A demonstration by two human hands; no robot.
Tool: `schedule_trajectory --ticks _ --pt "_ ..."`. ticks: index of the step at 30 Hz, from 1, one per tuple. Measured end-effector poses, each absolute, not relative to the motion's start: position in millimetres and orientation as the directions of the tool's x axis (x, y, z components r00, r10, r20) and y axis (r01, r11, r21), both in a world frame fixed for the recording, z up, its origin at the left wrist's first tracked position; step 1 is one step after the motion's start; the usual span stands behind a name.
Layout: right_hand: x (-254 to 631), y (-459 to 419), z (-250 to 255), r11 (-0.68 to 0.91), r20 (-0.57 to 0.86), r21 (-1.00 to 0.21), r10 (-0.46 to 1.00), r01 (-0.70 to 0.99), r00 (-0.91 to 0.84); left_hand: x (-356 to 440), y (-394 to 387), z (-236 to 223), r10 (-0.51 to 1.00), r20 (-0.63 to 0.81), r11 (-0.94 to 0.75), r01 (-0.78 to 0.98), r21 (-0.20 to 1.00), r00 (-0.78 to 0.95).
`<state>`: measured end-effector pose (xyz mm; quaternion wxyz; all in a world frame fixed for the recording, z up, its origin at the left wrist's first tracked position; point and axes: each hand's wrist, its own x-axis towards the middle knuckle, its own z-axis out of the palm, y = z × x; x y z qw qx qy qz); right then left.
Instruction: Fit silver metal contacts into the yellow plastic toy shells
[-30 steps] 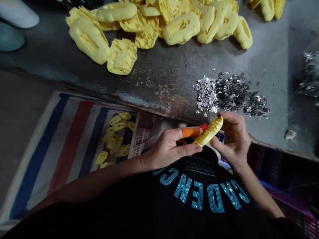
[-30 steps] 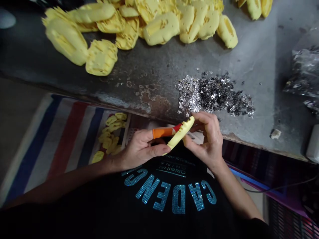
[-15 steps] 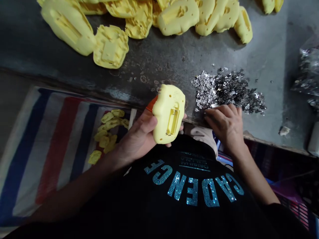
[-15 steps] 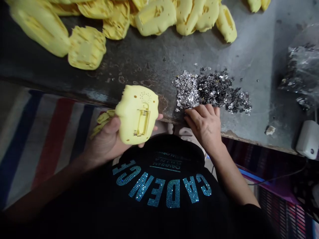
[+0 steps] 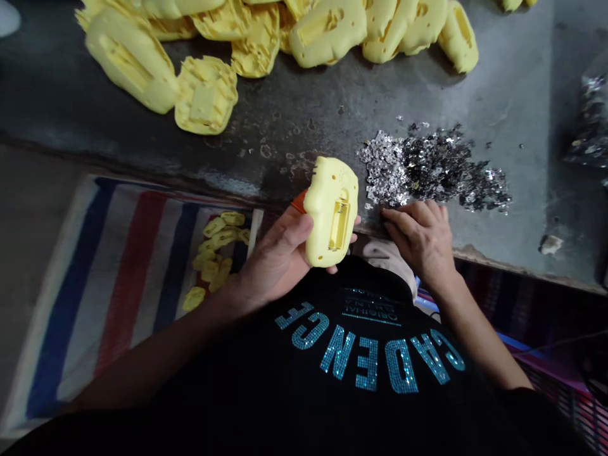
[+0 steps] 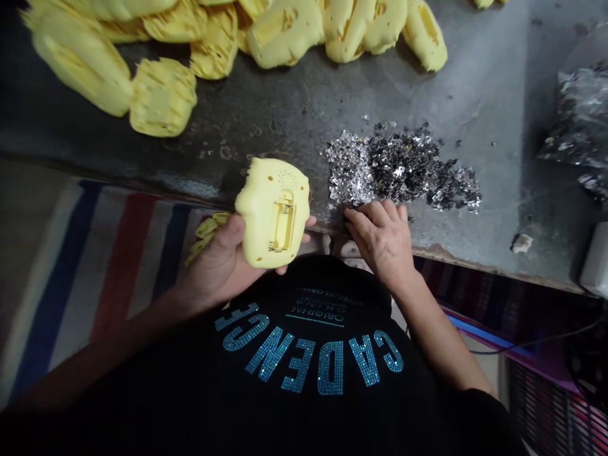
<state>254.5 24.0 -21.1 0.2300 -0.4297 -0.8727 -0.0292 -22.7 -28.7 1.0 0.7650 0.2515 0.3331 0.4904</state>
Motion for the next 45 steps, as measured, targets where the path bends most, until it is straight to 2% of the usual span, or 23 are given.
schedule_trajectory --ticks 5,7,12,17,27,33,34,36,38,39,41,45 --pt "256 22 -18 0.634 0.355 -0.345 0.770 0.692 -0.529 -20 -27 5 0.922 -0.271 0.384 -0.562 0.733 0.277" --pt "258 20 -15 0.633 0.331 -0.378 0.774 0.675 -0.541 -19 -25 5 0.920 -0.274 0.388 -0.562 0.730 0.279" --pt "262 13 -14 0.668 0.371 -0.355 0.743 0.654 -0.558 -16 -23 3 0.914 -0.272 0.399 -0.543 0.739 0.301" --pt "261 9 -17 0.600 0.355 -0.411 0.798 0.686 -0.486 -16 -23 3 0.907 -0.294 0.417 -0.555 0.720 0.301" --pt "258 5 -15 0.611 0.323 -0.346 0.790 0.712 -0.521 -13 -23 2 0.903 -0.269 0.421 -0.570 0.706 0.334" --pt "257 -2 -22 0.568 0.366 -0.341 0.814 0.749 -0.451 -12 -27 1 0.894 -0.270 0.439 -0.576 0.689 0.358" --pt "257 -2 -21 0.577 0.378 -0.378 0.810 0.724 -0.448 -11 -27 0 0.887 -0.279 0.453 -0.578 0.679 0.367" --pt "256 -3 -16 0.582 0.381 -0.566 0.813 0.584 -0.440 -10 -26 -3 0.863 -0.300 0.498 -0.580 0.645 0.408" --pt "256 0 -4 0.502 0.363 -0.801 0.841 0.327 -0.402 -8 -25 -6 0.823 -0.310 0.558 -0.577 0.596 0.475" --pt "256 2 4 0.444 0.348 -0.873 0.857 0.202 -0.379 -6 -24 -7 0.799 -0.307 0.589 -0.569 0.574 0.517" --pt "256 9 22 0.378 0.326 -0.922 0.873 0.082 -0.362 -3 -23 -6 0.754 -0.290 0.636 -0.543 0.548 0.590" --pt "258 26 54 0.448 0.305 -0.870 0.816 0.205 -0.491 4 -22 5 0.690 -0.296 0.694 -0.486 0.531 0.661"
